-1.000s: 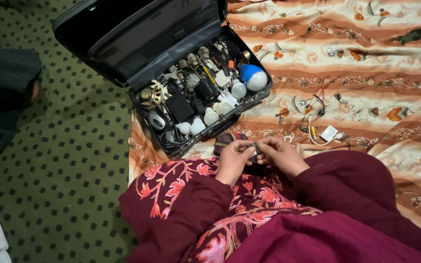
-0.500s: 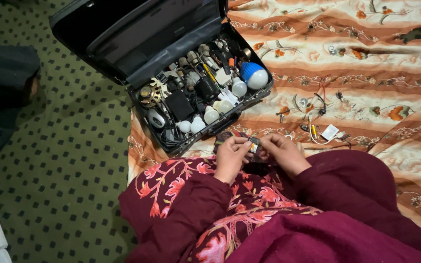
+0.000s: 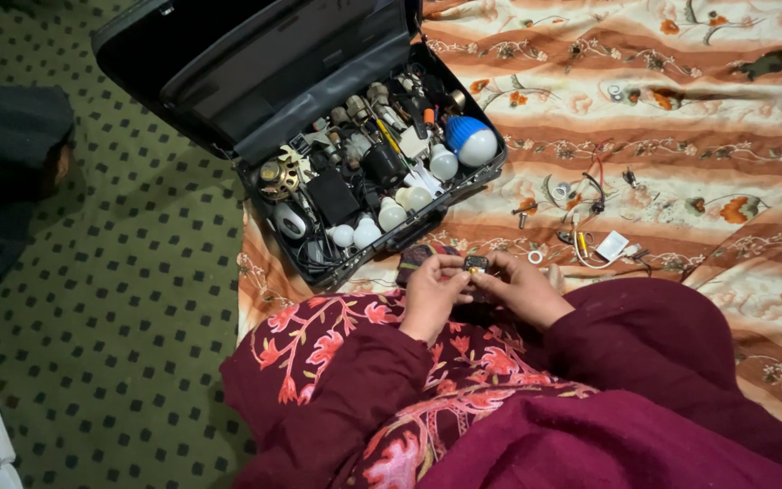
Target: The person sits on a bed and repeatedly picks small electronic components and wires from a black case, then manipulates them with their hands. They handle connectors, wires, and small circuit-like pieces, occasionally placing items back into the case or on the bed.
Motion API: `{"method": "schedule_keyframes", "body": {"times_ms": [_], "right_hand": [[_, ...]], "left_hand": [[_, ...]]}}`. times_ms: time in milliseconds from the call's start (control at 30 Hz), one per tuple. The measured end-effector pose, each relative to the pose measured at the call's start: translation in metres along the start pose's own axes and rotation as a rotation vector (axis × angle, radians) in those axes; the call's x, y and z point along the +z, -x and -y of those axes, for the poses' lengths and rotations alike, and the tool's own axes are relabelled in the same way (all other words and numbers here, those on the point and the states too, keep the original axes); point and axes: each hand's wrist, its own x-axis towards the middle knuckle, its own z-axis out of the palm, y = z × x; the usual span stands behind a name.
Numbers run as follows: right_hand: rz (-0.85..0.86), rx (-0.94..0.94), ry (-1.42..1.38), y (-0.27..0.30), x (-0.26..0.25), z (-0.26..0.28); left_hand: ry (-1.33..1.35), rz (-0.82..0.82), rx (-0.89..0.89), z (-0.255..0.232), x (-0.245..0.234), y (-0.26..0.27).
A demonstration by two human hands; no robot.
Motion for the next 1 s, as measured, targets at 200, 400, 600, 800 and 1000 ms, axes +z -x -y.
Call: {"method": "schedule_keyframes", "body": {"times_ms": [200, 400, 600, 800, 1000], "right_hand": [[0.029, -0.023, 0.056, 0.001, -0.001, 0.003], [0.042, -0.043, 0.104, 0.002, 0.001, 0.008], [0.178, -0.010, 0.194, 0.001, 0.003, -0.002], [0.181, 0.034, 0.051, -0.003, 0.002, -0.011], [0.052, 0.063, -0.100, 0.004, 0.002, 0.011]], "left_hand": [[-0.072, -0.002, -0.066, -0.009, 0.000, 0.002], [-0.253, 0.044, -0.046, -0.046, 0.004, 0.018], [-0.584, 0.082, -0.001, 0.005, -0.018, -0.022], [-0.344, -0.041, 0.011, -0.007, -0.015, -0.011], [-0.171, -0.085, 0.019, -0.017, -0.016, -0.008]]}}
